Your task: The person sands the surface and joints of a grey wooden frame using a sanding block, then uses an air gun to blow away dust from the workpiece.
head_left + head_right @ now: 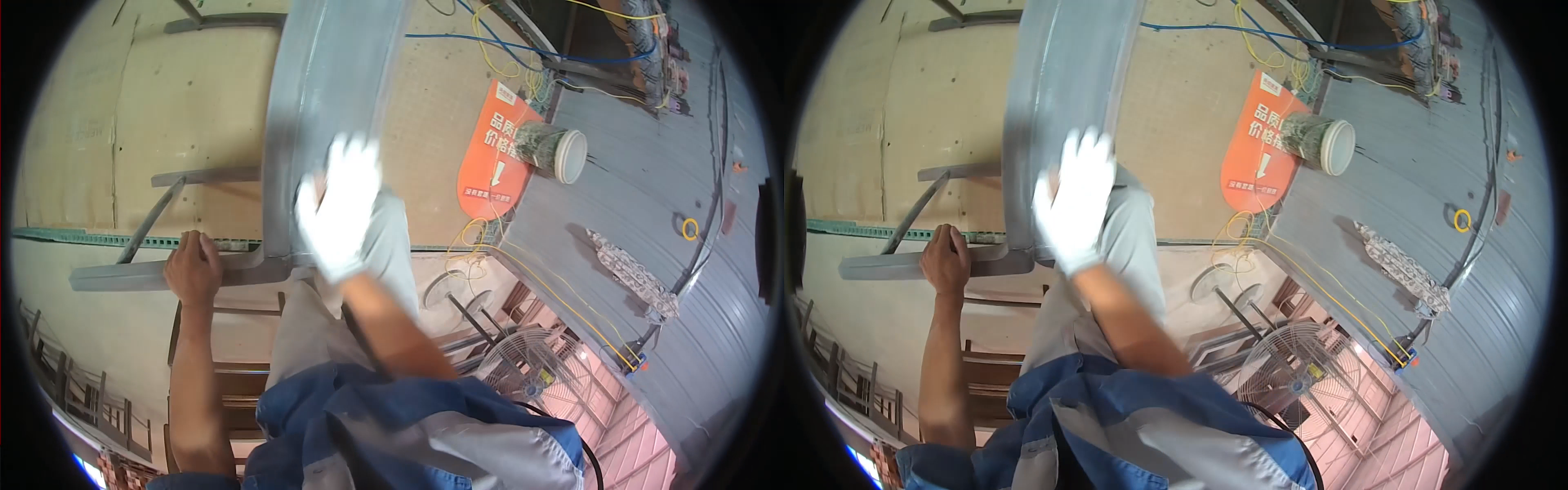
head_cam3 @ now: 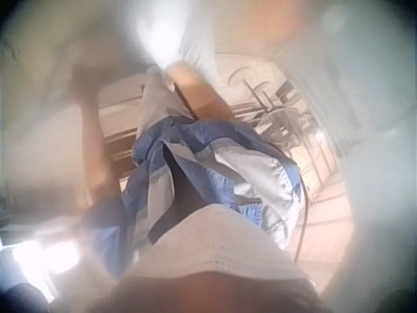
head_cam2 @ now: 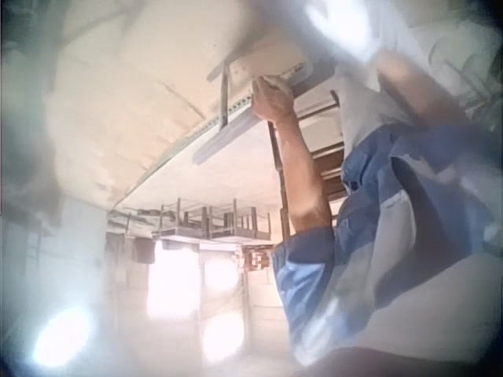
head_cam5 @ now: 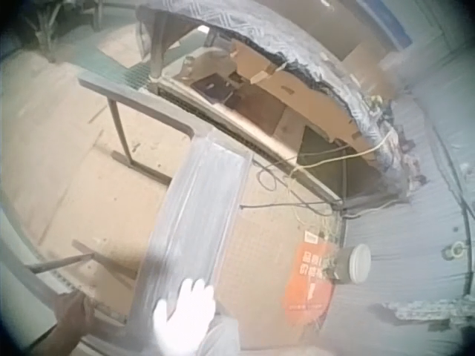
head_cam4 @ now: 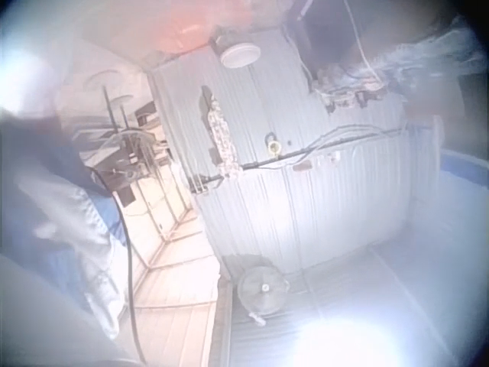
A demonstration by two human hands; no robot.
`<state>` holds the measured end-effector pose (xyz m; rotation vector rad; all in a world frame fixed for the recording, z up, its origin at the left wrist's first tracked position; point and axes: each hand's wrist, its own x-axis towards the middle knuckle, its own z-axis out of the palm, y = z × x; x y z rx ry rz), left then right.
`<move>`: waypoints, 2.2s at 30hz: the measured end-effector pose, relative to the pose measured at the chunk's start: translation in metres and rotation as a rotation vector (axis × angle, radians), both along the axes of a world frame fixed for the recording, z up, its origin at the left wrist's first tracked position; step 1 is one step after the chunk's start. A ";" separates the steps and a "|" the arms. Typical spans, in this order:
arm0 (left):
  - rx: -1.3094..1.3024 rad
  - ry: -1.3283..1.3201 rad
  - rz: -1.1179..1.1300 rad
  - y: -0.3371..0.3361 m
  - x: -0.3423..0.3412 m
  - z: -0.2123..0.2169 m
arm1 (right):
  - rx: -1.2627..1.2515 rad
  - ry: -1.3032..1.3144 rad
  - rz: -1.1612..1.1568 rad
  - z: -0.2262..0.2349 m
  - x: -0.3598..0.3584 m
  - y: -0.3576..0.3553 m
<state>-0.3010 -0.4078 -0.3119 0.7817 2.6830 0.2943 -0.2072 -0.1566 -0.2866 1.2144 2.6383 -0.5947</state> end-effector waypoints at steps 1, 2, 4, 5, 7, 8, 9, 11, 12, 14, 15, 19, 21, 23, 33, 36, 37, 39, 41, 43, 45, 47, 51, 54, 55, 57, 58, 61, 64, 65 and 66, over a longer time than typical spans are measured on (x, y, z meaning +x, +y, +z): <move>0.021 -0.009 -0.007 -0.001 0.007 -0.001 | -0.188 -0.010 -0.025 0.019 0.020 -0.018; 0.020 -0.004 -0.033 0.000 0.003 0.005 | -0.009 0.167 -0.032 0.012 0.013 -0.014; 0.028 0.041 -0.057 0.001 0.000 0.013 | 0.251 0.449 -0.007 -0.014 -0.032 0.029; 0.030 0.089 -0.063 0.001 -0.002 0.017 | 0.328 0.555 0.023 -0.023 -0.067 0.065; 0.041 0.047 -0.049 0.005 0.000 0.013 | 0.446 0.648 -0.101 -0.038 -0.131 0.136; 0.084 0.069 -0.051 0.007 0.000 0.009 | 0.567 0.730 -0.103 -0.020 -0.159 0.161; 0.124 0.088 -0.051 0.007 0.003 0.010 | 0.338 0.687 -0.054 -0.002 -0.170 0.183; 0.079 0.000 -0.009 0.012 0.004 0.005 | 0.652 0.417 0.186 -0.010 -0.173 0.208; 0.066 0.005 0.001 0.009 0.004 0.010 | 0.507 0.464 0.099 0.003 -0.163 0.187; 0.115 0.055 0.009 0.007 0.004 0.008 | 0.384 0.456 0.010 0.023 -0.142 0.146; 0.132 0.069 0.016 0.013 0.005 0.007 | 0.424 0.381 0.007 0.022 -0.129 0.138; 0.125 0.047 0.073 0.013 0.004 0.006 | 0.107 0.176 0.212 0.040 -0.068 0.096; 0.094 0.033 0.102 0.015 0.005 0.007 | 0.036 0.504 0.407 0.038 0.020 0.063; 0.210 0.173 0.033 0.009 0.001 0.003 | -0.007 0.283 0.610 0.049 0.112 0.025; 0.008 -0.004 0.193 0.019 -0.006 0.015 | -0.025 0.230 0.851 0.043 0.144 -0.029; 0.028 0.044 0.178 0.018 -0.005 0.016 | -0.054 0.236 0.814 0.030 0.177 -0.015; 0.063 0.045 0.161 0.022 0.005 0.005 | -0.121 0.264 0.754 0.029 0.171 -0.021; 0.118 0.151 0.145 0.018 0.000 -0.015 | -0.069 0.246 0.812 0.030 0.133 -0.032; 0.130 0.035 0.164 0.005 -0.017 0.005 | -0.048 0.269 0.879 0.046 0.133 -0.022; 0.047 0.051 0.170 0.009 -0.031 0.009 | -0.024 0.156 0.850 0.054 0.155 -0.007; -0.042 0.113 0.094 0.020 -0.013 -0.008 | -0.094 0.185 0.818 0.025 0.175 0.005; 0.081 0.123 0.081 0.019 -0.013 -0.012 | -0.004 0.261 0.846 0.038 0.143 -0.016; 0.026 -0.017 0.143 0.012 -0.032 0.012 | 0.024 0.248 0.847 0.051 0.153 0.002; 0.133 0.189 0.073 0.010 -0.020 -0.009 | -0.136 0.331 0.780 0.026 0.151 -0.007; 0.162 0.152 0.057 0.016 -0.016 -0.018 | -0.077 0.399 0.794 0.029 0.140 -0.014; 0.129 0.056 0.134 0.018 -0.022 -0.009 | 0.130 0.384 0.841 0.015 0.127 -0.030; 0.096 0.072 0.130 0.016 -0.021 -0.005 | 0.104 0.390 0.846 0.019 0.128 -0.028; 0.076 0.096 0.121 0.002 -0.025 -0.003 | 0.142 0.368 0.769 0.030 0.178 -0.005; 0.111 0.078 0.137 0.007 -0.021 0.004 | 0.128 0.293 0.466 0.043 0.234 0.008; 0.108 0.084 0.134 0.008 -0.020 0.005 | 0.159 0.322 0.414 0.040 0.237 0.010; 0.119 0.096 0.124 0.012 -0.016 0.003 | 0.147 0.318 0.437 0.044 0.232 0.011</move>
